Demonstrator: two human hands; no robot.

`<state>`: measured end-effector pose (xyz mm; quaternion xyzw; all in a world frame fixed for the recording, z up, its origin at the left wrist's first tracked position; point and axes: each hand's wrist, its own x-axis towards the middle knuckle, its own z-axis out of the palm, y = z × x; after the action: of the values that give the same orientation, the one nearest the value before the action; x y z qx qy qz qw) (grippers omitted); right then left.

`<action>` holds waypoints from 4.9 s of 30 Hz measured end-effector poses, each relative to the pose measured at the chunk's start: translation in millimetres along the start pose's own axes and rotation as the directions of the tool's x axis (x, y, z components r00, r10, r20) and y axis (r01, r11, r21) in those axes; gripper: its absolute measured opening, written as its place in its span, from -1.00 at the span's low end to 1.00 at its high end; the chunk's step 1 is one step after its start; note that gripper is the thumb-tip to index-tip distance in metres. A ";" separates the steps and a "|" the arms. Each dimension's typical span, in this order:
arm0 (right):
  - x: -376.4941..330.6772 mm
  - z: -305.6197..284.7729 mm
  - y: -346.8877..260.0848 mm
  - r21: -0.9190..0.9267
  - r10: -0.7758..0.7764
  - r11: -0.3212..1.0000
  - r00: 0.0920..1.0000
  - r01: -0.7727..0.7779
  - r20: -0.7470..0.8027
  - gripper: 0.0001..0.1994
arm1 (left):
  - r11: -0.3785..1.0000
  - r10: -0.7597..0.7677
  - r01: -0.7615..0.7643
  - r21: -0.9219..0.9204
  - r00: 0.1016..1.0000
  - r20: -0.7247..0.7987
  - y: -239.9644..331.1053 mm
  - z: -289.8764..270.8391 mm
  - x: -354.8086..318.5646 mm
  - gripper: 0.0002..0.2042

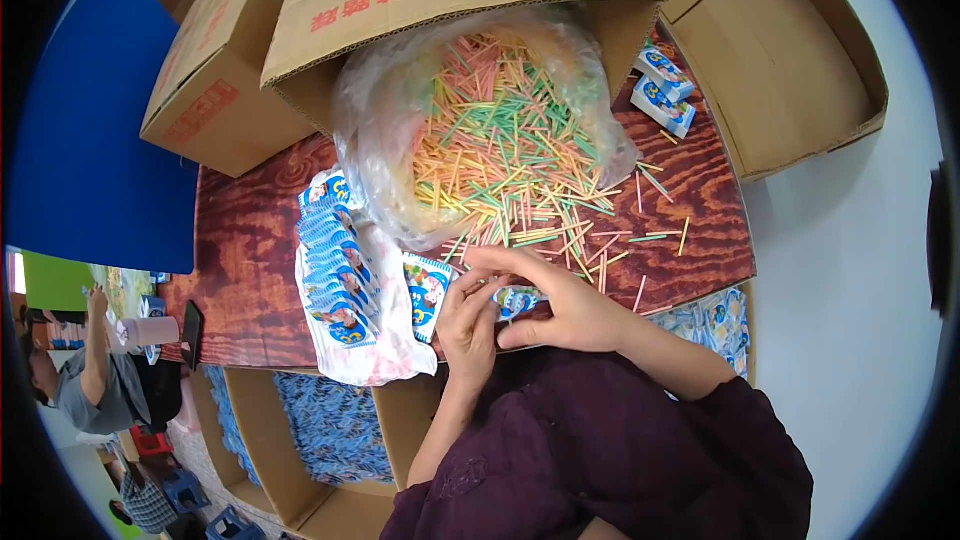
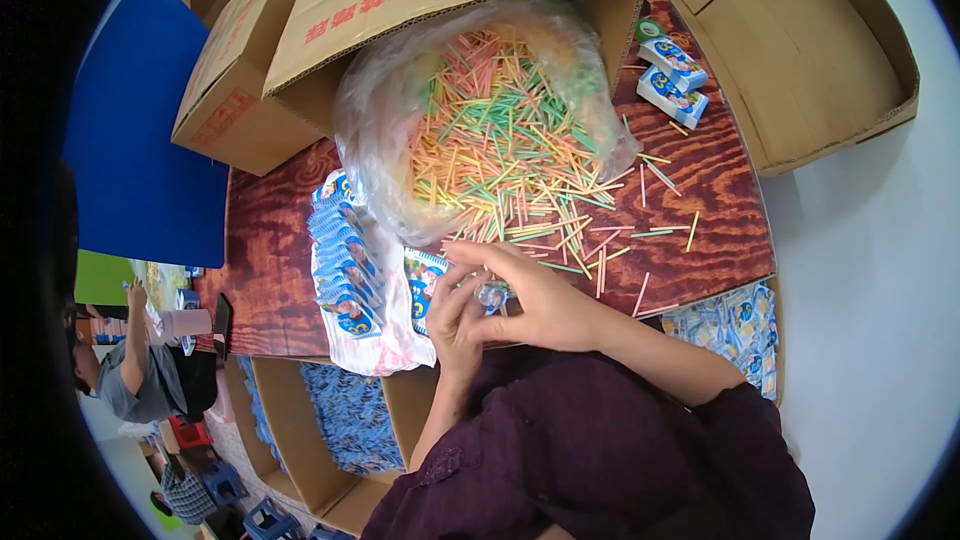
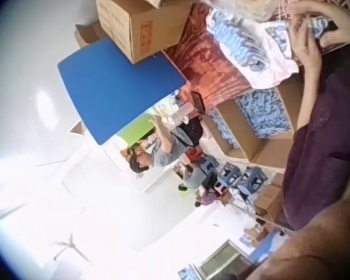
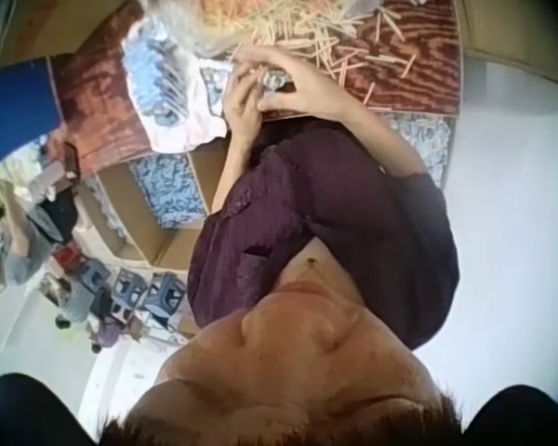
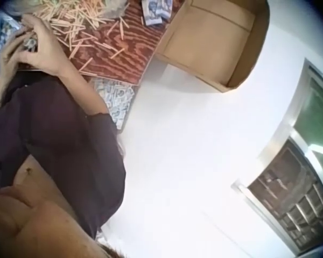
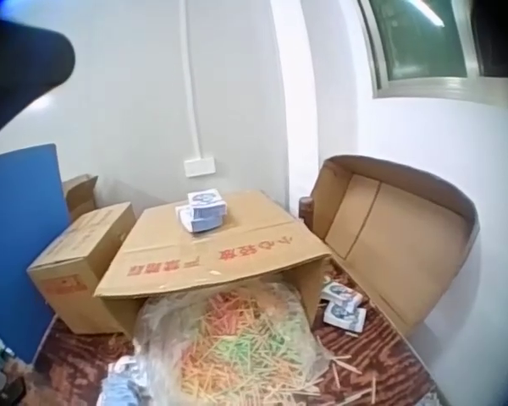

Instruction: Manually packaging groups of colorful wooden sticks into individual small blue plastic bags.

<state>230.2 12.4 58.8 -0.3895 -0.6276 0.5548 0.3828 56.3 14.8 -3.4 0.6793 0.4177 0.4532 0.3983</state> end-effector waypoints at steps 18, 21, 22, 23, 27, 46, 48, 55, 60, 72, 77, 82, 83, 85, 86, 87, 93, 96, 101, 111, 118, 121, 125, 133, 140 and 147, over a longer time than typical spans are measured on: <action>20.3 -38.2 87.9 -0.838 -0.309 0.507 0.864 -0.203 -0.397 -0.90 | 0.970 -0.063 0.048 -0.237 0.996 -0.056 0.9 -15.7 -6.3 -0.72; 21.2 -36.9 85.7 -0.861 -0.324 0.479 0.877 -0.172 -0.356 -0.93 | 0.956 -0.095 0.079 -0.281 0.994 -0.044 -5.8 -18.2 -9.1 -0.72; 20.5 -37.5 86.0 -0.862 -0.323 0.477 0.877 -0.173 -0.355 -0.93 | 0.956 -0.096 0.080 -0.283 0.994 -0.044 -7.9 -19.0 -10.0 -0.72; 19.4 -38.6 86.5 -0.864 -0.315 0.475 0.886 -0.164 -0.341 -0.94 | 0.954 -0.099 0.086 -0.286 0.995 -0.033 -10.0 -20.4 -10.6 -0.72; 16.8 -44.7 84.5 -0.880 -0.311 0.448 0.896 -0.156 -0.317 -0.95 | 0.927 -0.183 0.179 -0.329 0.983 0.021 -11.3 -21.6 -11.7 -0.72; 13.0 -55.3 80.5 -0.827 -0.327 0.532 0.857 -0.182 -0.398 -0.92 | 0.944 -0.107 0.112 -0.310 0.994 0.033 -3.4 -18.5 -9.9 -0.76; 12.4 -55.8 81.1 -0.813 -0.338 0.563 0.855 -0.151 -0.393 -0.92 | 0.929 -0.175 0.171 -0.327 0.984 0.018 -0.3 -16.5 -10.0 -0.80; 12.1 -63.4 84.3 -0.884 -0.350 0.465 0.904 -0.060 -0.245 -0.84 | 0.950 -0.106 0.116 -0.291 0.993 0.049 3.6 -14.3 -8.1 -0.73; -0.1 -56.2 12.4 -0.436 -0.172 0.900 0.926 0.009 -0.335 -0.92 | 0.958 -0.104 0.111 -0.266 0.994 0.041 3.4 -15.7 -9.3 -0.73; -6.3 -31.0 -52.3 -0.798 -0.412 0.493 0.901 0.347 0.137 -0.88 | 0.967 -0.131 0.144 -0.209 0.989 0.074 8.8 -11.5 -7.7 -0.75; 3.2 -19.4 -56.4 -0.836 -0.366 0.407 0.905 0.367 0.219 -0.90 | 0.960 -0.151 0.155 -0.233 0.988 0.037 8.6 -11.3 -12.0 -0.77; 8.5 -13.5 -48.5 -0.719 -0.437 0.599 0.896 0.352 0.075 -0.88 | 0.909 -0.272 0.261 -0.326 0.962 0.012 3.7 -14.0 -16.0 -0.80; 8.2 -14.7 -45.5 -0.717 -0.436 0.598 0.896 0.358 0.083 -0.88 | 0.922 -0.239 0.227 -0.315 0.971 0.000 5.3 -14.8 -14.5 -0.80; 7.8 -17.5 -40.2 -0.705 -0.424 0.639 0.906 0.307 0.010 -0.78 | 0.933 -0.207 0.192 -0.305 0.978 -0.017 5.4 -16.2 -13.8 -0.80; 6.6 -14.3 -39.5 -0.704 -0.424 0.638 0.906 0.311 0.016 -0.78 | 0.930 -0.211 0.196 -0.310 0.977 -0.016 4.7 -16.7 -13.7 -0.80; 1.7 -7.2 -38.9 -0.649 -0.383 0.723 0.919 0.237 -0.091 -0.74 | 0.928 -0.217 0.201 -0.315 0.976 -0.015 3.9 -17.2 -13.5 -0.80; -12.3 11.5 -16.4 -0.557 -0.204 0.829 0.956 0.053 -0.212 -0.69 | 0.929 -0.158 0.166 -0.331 0.986 0.052 6.1 -16.4 -9.5 -0.74; -13.0 11.8 -20.5 -0.557 -0.302 0.816 0.936 0.155 -0.182 -0.64 | 0.733 -0.404 0.448 -0.511 0.892 0.203 17.1 -20.4 -11.4 -0.72; -17.8 12.8 -16.6 -0.513 -0.226 0.853 0.954 0.096 -0.197 -0.62 | 0.836 -0.299 0.357 -0.416 0.933 0.200 1.1 -17.1 -16.0 -0.74; -10.3 5.9 -33.9 -0.339 -0.200 0.931 0.964 0.132 -0.176 -0.91 | 0.770 -0.302 0.437 -0.465 0.891 0.338 9.3 -26.8 -17.6 -0.54; -1.7 -5.6 -19.6 -0.709 -0.329 0.703 0.911 0.060 -0.248 -0.95 | 0.996 -0.072 0.082 -0.032 0.971 0.226 13.0 -33.2 -10.7 -0.18; -0.6 13.5 -21.0 -0.593 -0.300 0.786 0.947 0.174 -0.120 -0.95 | 0.988 -0.088 0.100 -0.117 0.991 0.103 28.9 -33.0 -9.3 -0.39; 6.1 37.1 -17.0 -0.478 -0.363 0.831 0.928 0.284 -0.081 -0.87 | 0.917 -0.258 0.313 -0.249 0.938 0.231 22.4 -50.2 -21.5 -0.79; -2.4 33.1 -4.8 -0.422 -0.153 0.902 0.980 0.087 -0.124 -0.86 | 0.922 -0.355 0.208 -0.327 0.793 -0.495 -20.1 -141.1 -52.1 -0.81; -2.8 44.6 2.2 -0.451 -0.166 0.884 0.985 0.126 -0.051 -0.88 | 0.971 -0.240 0.205 -0.126 0.777 -0.581 -69.6 -138.8 -26.1 -0.73; -11.4 33.4 6.5 -0.428 -0.123 0.902 0.982 0.051 -0.142 -0.89 | 0.714 0.191 -0.060 0.697 0.975 -0.111 -26.2 -76.7 -33.2 -0.63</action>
<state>204.7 -10.8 48.7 -0.4792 -0.7156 0.3538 0.3647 -29.9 5.2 -16.0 0.7628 0.5423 0.3492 0.0471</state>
